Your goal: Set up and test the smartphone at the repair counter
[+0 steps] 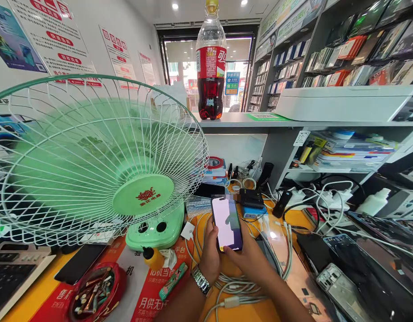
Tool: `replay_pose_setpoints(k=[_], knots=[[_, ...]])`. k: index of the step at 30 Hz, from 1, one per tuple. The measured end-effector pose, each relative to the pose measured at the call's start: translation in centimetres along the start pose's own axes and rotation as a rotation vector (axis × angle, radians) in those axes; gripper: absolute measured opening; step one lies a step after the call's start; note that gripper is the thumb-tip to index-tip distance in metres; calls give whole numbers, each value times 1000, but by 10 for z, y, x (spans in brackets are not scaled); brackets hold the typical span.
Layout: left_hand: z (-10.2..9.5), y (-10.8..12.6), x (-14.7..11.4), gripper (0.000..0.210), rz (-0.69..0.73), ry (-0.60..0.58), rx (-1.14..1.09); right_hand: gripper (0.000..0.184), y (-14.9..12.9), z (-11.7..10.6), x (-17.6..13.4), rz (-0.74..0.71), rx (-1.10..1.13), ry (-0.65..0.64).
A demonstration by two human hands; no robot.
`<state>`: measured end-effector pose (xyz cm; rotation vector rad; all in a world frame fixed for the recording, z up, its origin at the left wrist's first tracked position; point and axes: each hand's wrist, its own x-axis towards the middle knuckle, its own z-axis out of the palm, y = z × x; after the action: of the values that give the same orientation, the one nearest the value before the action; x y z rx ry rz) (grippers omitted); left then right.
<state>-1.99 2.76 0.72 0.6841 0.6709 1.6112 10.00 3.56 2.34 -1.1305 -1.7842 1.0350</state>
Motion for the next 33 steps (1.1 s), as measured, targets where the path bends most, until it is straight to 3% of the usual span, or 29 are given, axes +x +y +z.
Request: replay_pose_setpoints(k=[4,8,11,16,20,26,31,33], knots=[[6,6,-1,48,-77,-12,-3,73,-2,-21,0,-8,182,-205],[8,10,-3,47,-93,-23,13,71,0,-34,2,-45,218,-282],[7,7,-3,51,-78,-27,21,70,0,-28,2,-24,179,-247],[-3,-4,-1,56,14,21,74,76,-2,-4,0,29,-30,-29],[-8,-9,-1,56,-5,25,84,80,0,6,-1,30,-93,42],[-5,-6,-1,47,35,-23,61,78,-1,1,-2,54,-63,27],[0,0,-1,49,-39,-40,50,61,-4,-13,0,24,116,-109],[2,2,-3,53,-79,-61,53,51,-3,-17,2,24,130,-100]])
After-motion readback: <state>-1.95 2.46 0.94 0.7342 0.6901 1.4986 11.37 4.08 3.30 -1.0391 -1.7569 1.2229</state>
